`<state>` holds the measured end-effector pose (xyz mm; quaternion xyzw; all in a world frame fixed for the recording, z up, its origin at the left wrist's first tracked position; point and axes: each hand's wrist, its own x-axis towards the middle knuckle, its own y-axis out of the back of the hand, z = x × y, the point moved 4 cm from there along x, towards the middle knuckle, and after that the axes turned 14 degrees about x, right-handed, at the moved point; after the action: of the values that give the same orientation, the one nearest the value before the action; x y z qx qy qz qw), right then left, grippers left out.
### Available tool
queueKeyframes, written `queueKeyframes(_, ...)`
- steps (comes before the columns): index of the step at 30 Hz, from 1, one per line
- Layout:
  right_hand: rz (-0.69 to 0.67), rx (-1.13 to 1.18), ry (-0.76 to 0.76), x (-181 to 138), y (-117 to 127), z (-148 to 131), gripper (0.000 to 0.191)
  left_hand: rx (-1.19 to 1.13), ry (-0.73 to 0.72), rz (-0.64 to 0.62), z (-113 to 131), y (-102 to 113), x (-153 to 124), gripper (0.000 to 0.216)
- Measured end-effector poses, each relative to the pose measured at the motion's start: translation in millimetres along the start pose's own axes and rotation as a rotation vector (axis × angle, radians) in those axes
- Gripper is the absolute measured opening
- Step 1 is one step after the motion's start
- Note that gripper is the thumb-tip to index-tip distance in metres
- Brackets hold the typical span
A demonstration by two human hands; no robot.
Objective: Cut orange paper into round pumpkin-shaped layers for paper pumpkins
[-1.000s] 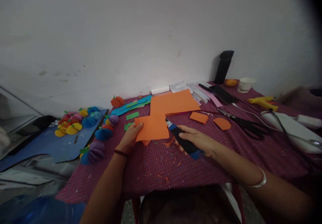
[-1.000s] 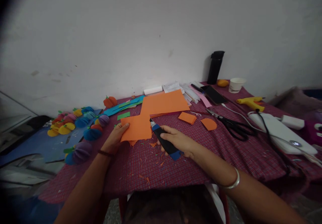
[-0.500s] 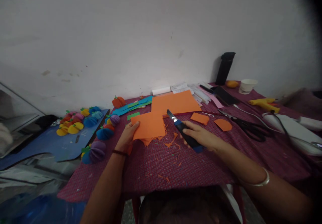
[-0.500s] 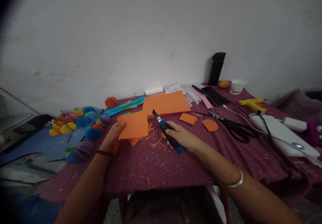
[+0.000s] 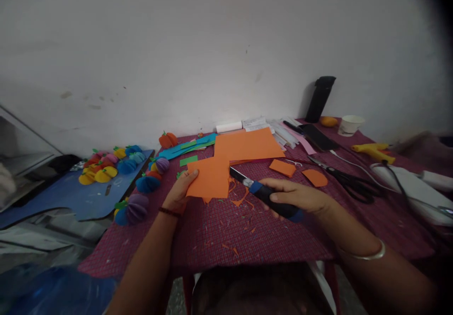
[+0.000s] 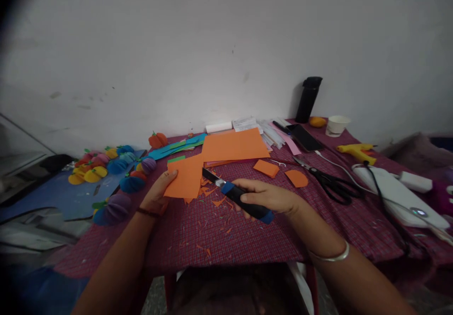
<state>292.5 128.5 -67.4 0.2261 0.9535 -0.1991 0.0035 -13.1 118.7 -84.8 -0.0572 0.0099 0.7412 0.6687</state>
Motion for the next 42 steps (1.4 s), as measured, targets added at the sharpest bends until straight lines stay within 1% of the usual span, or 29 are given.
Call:
queueKeyframes(3,0.005,-0.013,-0.016,1.6,1.3,2.0,0.048,0.013,0.008,0.005,-0.8,1.2,0.1,0.036)
queueKeyframes(11,0.007,-0.054,-0.013,1.4,1.7,1.6,0.046,0.013,-0.002,0.022,-0.3,5.4,-1.4,0.038)
queueKeyframes(14,-0.008,-0.07,-0.005,2.7,0.2,0.1,0.042,-0.006,-0.009,0.061,-1.4,9.1,-0.7,0.034)
queueKeyframes(18,0.016,-0.104,-0.004,3.8,0.9,-0.7,0.042,-0.028,-0.015,0.108,-3.1,13.0,0.5,0.032)
queueKeyframes(23,0.035,-0.139,-0.01,3.5,2.7,-0.6,0.043,-0.006,-0.024,0.092,-1.7,12.6,2.2,0.036)
queueKeyframes(27,0.056,-0.14,-0.032,4.5,2.5,-0.1,0.045,0.004,-0.034,0.084,1.5,9.9,3.7,0.032)
queueKeyframes(31,0.094,-0.107,-0.044,7.2,1.6,0.6,0.043,0.051,-0.062,0.156,7.7,9.4,1.5,0.029)
queueKeyframes(33,0.115,-0.094,-0.054,8.5,1.6,1.8,0.04,0.067,-0.086,0.175,10.6,9.9,0.3,0.031)
queueKeyframes(37,0.133,-0.077,-0.072,9.6,1.1,3.9,0.039,0.055,-0.093,0.166,10.7,12.6,0.9,0.037)
queueKeyframes(42,0.151,-0.082,-0.075,10.1,-0.3,3.6,0.044,0.06,-0.05,0.109,6.2,12.1,0.0,0.035)
